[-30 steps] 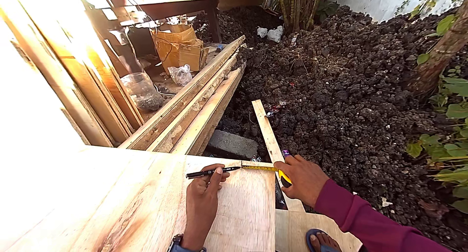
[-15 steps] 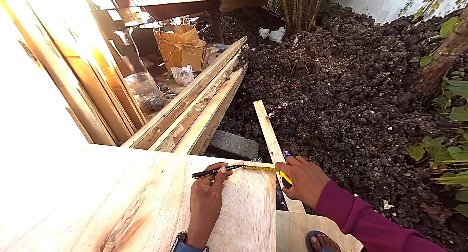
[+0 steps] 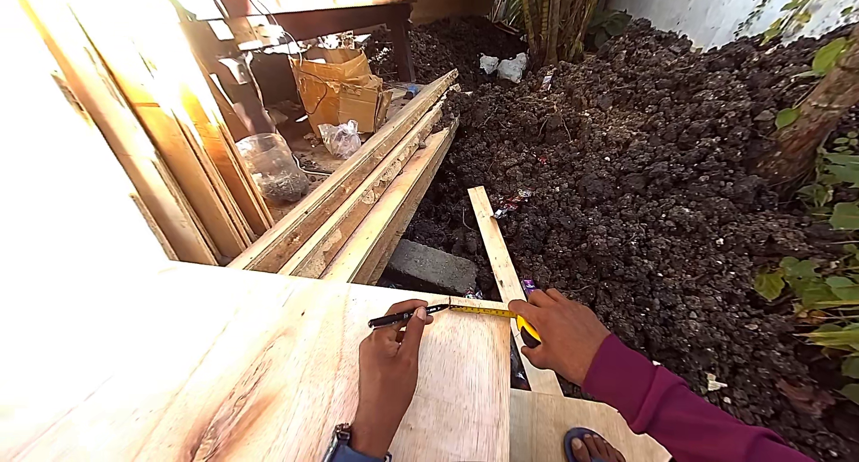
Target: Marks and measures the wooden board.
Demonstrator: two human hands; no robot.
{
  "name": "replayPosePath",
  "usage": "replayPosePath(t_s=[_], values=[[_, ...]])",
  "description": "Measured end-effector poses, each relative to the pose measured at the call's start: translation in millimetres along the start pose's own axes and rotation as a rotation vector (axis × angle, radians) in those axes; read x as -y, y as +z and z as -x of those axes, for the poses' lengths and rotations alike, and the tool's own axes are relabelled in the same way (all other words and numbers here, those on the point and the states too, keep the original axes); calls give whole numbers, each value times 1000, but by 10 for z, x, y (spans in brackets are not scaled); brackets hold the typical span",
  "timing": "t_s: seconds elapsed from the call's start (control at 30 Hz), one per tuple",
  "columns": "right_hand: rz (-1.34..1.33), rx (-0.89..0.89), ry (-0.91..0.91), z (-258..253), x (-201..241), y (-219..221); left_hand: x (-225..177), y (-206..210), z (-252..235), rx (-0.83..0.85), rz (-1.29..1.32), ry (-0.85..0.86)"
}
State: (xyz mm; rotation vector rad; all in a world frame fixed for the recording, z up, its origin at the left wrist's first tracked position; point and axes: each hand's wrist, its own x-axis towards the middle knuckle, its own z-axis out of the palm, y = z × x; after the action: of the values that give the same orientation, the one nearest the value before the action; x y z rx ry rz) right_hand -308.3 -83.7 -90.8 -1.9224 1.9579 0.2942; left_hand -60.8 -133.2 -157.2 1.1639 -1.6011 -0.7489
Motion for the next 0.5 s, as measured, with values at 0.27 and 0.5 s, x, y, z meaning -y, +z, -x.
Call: replayPosePath(t_s=[0.27,0.5], values=[[0,7,4,-2,6,4,27,46,17,-7,-23,50],[-4,7,1,-8,3,8,39,61,14,1,-20,58]])
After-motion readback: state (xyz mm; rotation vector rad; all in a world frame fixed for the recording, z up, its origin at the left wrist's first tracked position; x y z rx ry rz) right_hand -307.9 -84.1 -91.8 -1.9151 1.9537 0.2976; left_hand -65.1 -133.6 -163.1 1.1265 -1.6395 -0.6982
